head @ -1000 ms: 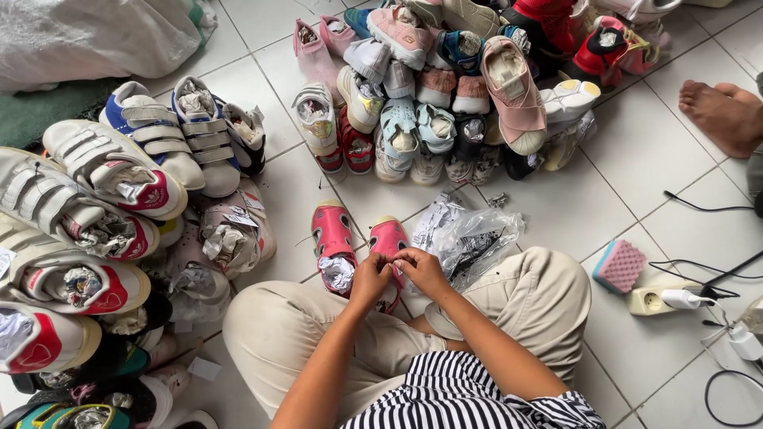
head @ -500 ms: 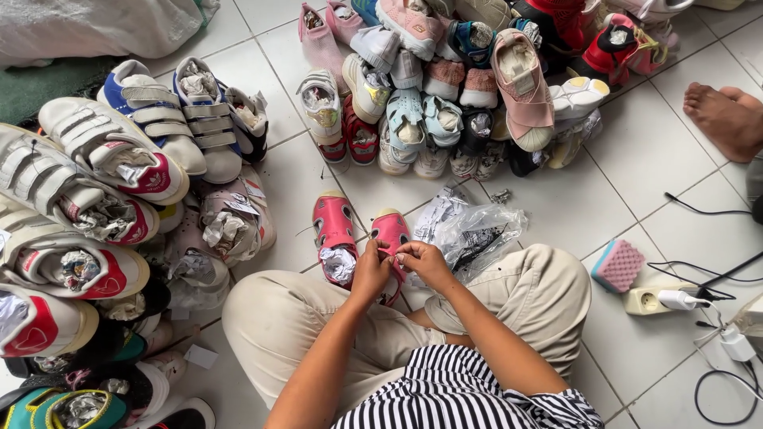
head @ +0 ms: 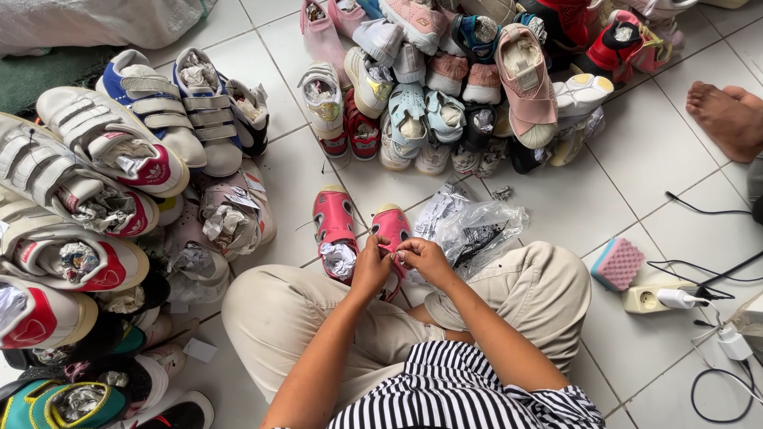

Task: The person is sitting on the floor, surrounded by many shoes, and is busy pairing them up by taking them out of plastic bags and matching them.

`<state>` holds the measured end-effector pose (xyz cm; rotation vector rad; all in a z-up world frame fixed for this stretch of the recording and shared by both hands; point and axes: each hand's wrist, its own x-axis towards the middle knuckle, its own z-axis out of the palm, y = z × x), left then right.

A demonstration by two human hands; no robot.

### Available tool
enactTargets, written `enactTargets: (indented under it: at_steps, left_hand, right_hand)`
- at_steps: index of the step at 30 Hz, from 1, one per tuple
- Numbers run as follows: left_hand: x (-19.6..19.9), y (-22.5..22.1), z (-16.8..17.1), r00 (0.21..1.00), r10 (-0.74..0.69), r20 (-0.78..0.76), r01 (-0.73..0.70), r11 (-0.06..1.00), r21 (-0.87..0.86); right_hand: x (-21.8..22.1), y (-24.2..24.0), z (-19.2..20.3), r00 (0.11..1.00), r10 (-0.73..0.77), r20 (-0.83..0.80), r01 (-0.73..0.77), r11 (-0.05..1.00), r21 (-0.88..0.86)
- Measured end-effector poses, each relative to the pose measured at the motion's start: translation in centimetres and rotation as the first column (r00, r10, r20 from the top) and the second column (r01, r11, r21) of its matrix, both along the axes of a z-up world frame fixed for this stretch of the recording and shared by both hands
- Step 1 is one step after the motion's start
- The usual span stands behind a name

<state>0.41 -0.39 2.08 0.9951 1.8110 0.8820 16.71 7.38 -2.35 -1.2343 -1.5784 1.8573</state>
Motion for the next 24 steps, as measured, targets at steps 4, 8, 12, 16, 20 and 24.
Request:
enactTargets:
  at_steps: [4, 8, 12, 16, 20, 24]
  left_hand:
    - [0.0, 0.0, 0.2, 1.0, 0.003, -0.006, -0.003, 1.0, 0.012]
    - [0.0, 0.1, 0.0, 1.0, -0.002, -0.005, 0.002, 1.0, -0.005]
    - [0.0, 0.0, 0.2, 1.0, 0.001, -0.005, -0.001, 1.0, -0.01]
    - [-0.1, 0.0, 0.1, 1.0, -0.007, -0.023, 0.007, 1.0, 0.003]
    - [0.0, 0.0, 0.2, 1.0, 0.0, -0.024, 0.0, 1.0, 0.012]
    - [0.1, -0.3, -0.3, 0.999, 0.053, 0.011, -0.053, 0.998, 0.035]
  right_hand:
    - [0.2, 0.0, 0.1, 1.0, -0.013, -0.011, 0.012, 1.0, -0.009]
    - [0.1, 0.2, 0.2, 1.0, 0.005, -0.009, -0.005, 1.0, -0.029]
    - [0.2, 0.2, -0.3, 1.0, 0.03, -0.002, -0.031, 0.998, -0.049]
    - [-0.1, 0.4, 0.8, 0.999, 0.052, -0.008, -0.053, 0.993, -0.103]
    - [-0.5, 0.5, 0.9, 0.998, 0.059, 0.008, -0.058, 0.996, -0.072]
    - [-0.6, 0.3, -1.0, 0.998, 0.05, 0.042, -0.051, 0.999, 0.011]
